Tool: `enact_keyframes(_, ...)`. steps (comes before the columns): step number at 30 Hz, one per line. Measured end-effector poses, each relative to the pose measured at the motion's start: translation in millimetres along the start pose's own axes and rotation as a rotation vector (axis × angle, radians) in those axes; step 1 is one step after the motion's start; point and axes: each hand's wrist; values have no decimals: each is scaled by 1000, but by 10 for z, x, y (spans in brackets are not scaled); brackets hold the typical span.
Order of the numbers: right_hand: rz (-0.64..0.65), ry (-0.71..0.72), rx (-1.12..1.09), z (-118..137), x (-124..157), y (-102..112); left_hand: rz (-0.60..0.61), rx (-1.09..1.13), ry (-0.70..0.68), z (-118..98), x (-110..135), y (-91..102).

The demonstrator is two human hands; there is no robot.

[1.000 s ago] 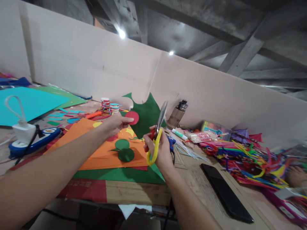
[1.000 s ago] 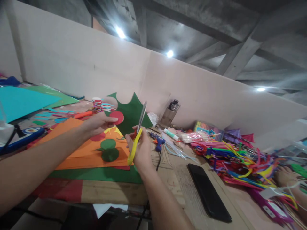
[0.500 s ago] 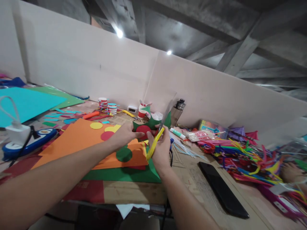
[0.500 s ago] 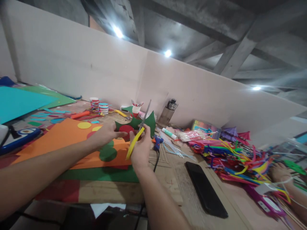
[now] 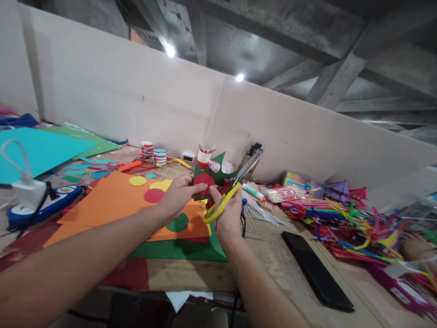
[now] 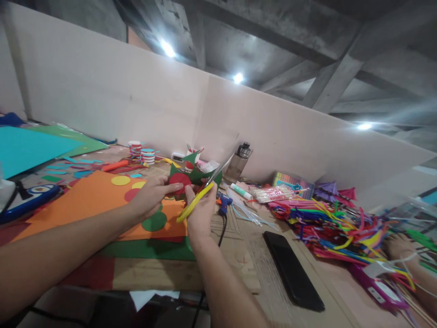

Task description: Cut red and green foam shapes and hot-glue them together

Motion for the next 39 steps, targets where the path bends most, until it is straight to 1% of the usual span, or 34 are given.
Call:
enact_keyframes(3,-27,-40,24,24,0,19,-79,-6,11,-63,-56,74)
enact_keyframes(5,-8,-64,50,47,4,44,-115,-13,32,-129,-89,140)
enact_keyframes(7,67,-60,132,77,11,71,-142,5,52,-202,-122,225)
enact_keyframes(9,169,-20,273,107,20,94,-204,3,70,-264,-163,322)
enact_keyframes(11,282,14,430,120,27,115,-266,-19,58,-307,-209,417)
enact_keyframes(13,401,-5,555,109,31,136,-310,-58,25,-330,-250,493)
enact_keyframes(15,485,-35,645,81,30,158,-338,-81,1,-343,-278,543)
enact_keyframes(18,525,-42,726,46,18,190,-365,-61,-17,-362,-294,578)
enact_keyframes(21,527,-93,715,48,-5,219,-393,-15,-18,-381,-302,591)
enact_keyframes(23,530,-126,700,68,-18,234,-393,22,-12,-386,-309,593)
enact_keyframes(26,554,-166,681,102,-17,239,-350,87,-4,-381,-308,570)
enact_keyframes(28,557,-223,639,113,-6,228,-326,119,22,-374,-291,528)
enact_keyframes(31,525,-300,561,114,6,203,-283,152,69,-357,-241,434)
enact_keyframes(35,501,-293,553,114,-5,193,-203,197,83,-314,-179,319)
enact_keyframes(39,501,-294,533,111,-9,204,-159,211,74,-274,-163,276)
Point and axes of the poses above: each hand's wrist, its own x-axis away from the middle knuckle, its own y-axis out of the back of the hand, z = x × y
